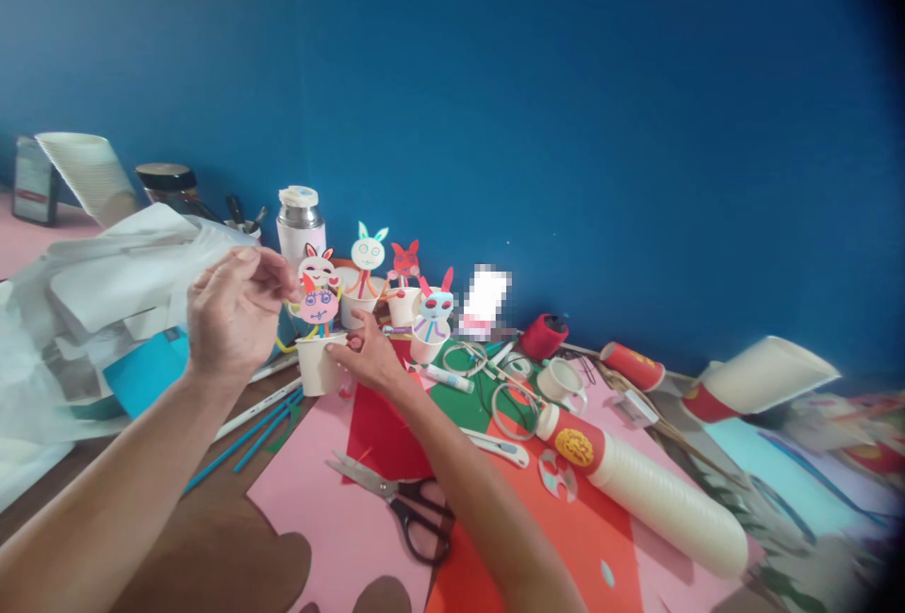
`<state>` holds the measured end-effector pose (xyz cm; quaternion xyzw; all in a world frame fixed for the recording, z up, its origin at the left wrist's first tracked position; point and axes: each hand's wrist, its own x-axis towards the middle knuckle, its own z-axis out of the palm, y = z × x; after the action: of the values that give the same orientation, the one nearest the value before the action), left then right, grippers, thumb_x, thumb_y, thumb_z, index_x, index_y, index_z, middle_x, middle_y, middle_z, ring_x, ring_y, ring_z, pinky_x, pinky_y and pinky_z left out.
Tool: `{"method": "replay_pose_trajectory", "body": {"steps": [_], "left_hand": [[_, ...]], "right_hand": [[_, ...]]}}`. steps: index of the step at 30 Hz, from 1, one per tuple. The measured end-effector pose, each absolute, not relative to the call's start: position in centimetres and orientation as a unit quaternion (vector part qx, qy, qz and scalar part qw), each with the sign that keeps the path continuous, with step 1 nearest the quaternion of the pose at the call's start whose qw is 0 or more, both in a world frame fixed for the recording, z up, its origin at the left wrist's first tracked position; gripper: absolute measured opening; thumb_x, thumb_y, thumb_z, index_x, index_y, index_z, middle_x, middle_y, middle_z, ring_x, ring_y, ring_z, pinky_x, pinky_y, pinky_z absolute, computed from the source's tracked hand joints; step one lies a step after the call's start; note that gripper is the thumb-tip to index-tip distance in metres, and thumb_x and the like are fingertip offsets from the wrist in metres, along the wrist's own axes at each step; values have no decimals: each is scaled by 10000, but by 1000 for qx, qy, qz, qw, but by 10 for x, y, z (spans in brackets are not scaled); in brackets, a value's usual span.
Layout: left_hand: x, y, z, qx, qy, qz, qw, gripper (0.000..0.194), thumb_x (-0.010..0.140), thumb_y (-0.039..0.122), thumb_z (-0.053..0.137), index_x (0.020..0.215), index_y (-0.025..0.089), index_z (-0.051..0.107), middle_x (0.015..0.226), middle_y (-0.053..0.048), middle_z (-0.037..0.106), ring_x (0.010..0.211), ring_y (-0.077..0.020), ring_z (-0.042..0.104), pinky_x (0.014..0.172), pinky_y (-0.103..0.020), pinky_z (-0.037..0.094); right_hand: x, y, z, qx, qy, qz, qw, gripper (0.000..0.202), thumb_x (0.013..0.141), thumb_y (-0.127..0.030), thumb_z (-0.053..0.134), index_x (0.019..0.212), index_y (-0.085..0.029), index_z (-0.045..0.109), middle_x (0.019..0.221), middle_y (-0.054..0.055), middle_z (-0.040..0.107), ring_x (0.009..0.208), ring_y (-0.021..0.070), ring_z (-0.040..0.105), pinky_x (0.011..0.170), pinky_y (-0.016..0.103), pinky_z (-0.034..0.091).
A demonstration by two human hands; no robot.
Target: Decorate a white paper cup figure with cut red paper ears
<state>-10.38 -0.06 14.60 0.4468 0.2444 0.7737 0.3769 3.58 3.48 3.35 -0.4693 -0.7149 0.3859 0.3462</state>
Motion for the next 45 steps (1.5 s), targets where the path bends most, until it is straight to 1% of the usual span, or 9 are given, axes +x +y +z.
{"method": "replay_pose_trajectory", "body": {"steps": [10, 14, 16, 21, 24, 30, 35, 41, 45], "left_hand": [[-105, 1, 145, 451, 236, 776, 373, 192, 726, 235, 490, 648, 110, 613, 523, -30, 578, 488, -139, 545, 461, -265, 419], [-104, -2, 148, 450, 241, 772, 379, 196, 724, 244, 489, 645, 116, 615, 519, -31, 574, 498, -143, 547, 467, -266, 420], [-100, -7, 149, 458, 236, 765, 386, 203, 730, 249, 485, 650, 121, 622, 515, -33, 570, 505, -143, 547, 470, -266, 418], [-72, -29, 140, 496, 248, 707, 438, 190, 756, 228, 486, 657, 151, 629, 559, -40, 586, 505, -123, 528, 490, -254, 408], [-46, -41, 120, 538, 279, 609, 512, 123, 738, 232, 531, 685, 190, 634, 566, -28, 594, 509, -128, 524, 478, -251, 398], [-14, -40, 68, 614, 404, 418, 535, 193, 770, 255, 483, 638, 181, 602, 588, -9, 593, 552, -125, 514, 531, -247, 394], [-13, -31, 43, 606, 451, 404, 515, 203, 756, 299, 479, 627, 178, 578, 578, 1, 585, 524, -123, 506, 496, -236, 378], [-15, -28, 31, 619, 444, 410, 502, 218, 773, 329, 458, 655, 179, 562, 604, 1, 593, 542, -125, 518, 510, -235, 396], [-16, -28, 29, 678, 439, 405, 429, 214, 801, 326, 433, 709, 191, 571, 668, -12, 600, 635, -151, 548, 589, -260, 421]], "right_hand": [[43, 8, 38, -485, -688, 381, 383, 688, 746, -419, 579, 1306, -199, 245, 1065, 87, 583, 935, 208, 590, 814, 354, 449], [60, -19, 40, -508, -706, 320, 376, 613, 760, -345, 569, 1289, -210, 289, 1098, 91, 576, 1021, 233, 545, 840, 381, 431], [77, -34, 38, -490, -724, 302, 380, 581, 755, -325, 574, 1271, -216, 329, 1114, 80, 564, 987, 214, 556, 826, 353, 440], [140, -56, 29, -519, -703, 245, 420, 268, 813, -242, 470, 1067, -194, 539, 885, 30, 619, 785, 146, 579, 738, 264, 447], [170, -58, 23, -566, -698, 183, 398, 187, 828, -235, 431, 834, -191, 613, 793, 21, 620, 730, 149, 563, 671, 247, 420], [169, -55, 20, -608, -740, 93, 274, 192, 833, -292, 469, 747, -208, 619, 741, 12, 616, 718, 151, 550, 678, 258, 345], [150, -57, 15, -617, -762, 32, 194, 240, 756, -435, 565, 793, -202, 613, 812, 48, 611, 806, 202, 538, 731, 312, 305], [151, -58, 10, -614, -767, 44, 181, 156, 769, -341, 563, 827, -197, 581, 825, 36, 606, 823, 198, 539, 722, 307, 294], [154, -57, 12, -609, -768, 61, 189, 116, 752, -284, 579, 832, -201, 563, 845, 23, 604, 832, 185, 537, 709, 289, 296]]}}
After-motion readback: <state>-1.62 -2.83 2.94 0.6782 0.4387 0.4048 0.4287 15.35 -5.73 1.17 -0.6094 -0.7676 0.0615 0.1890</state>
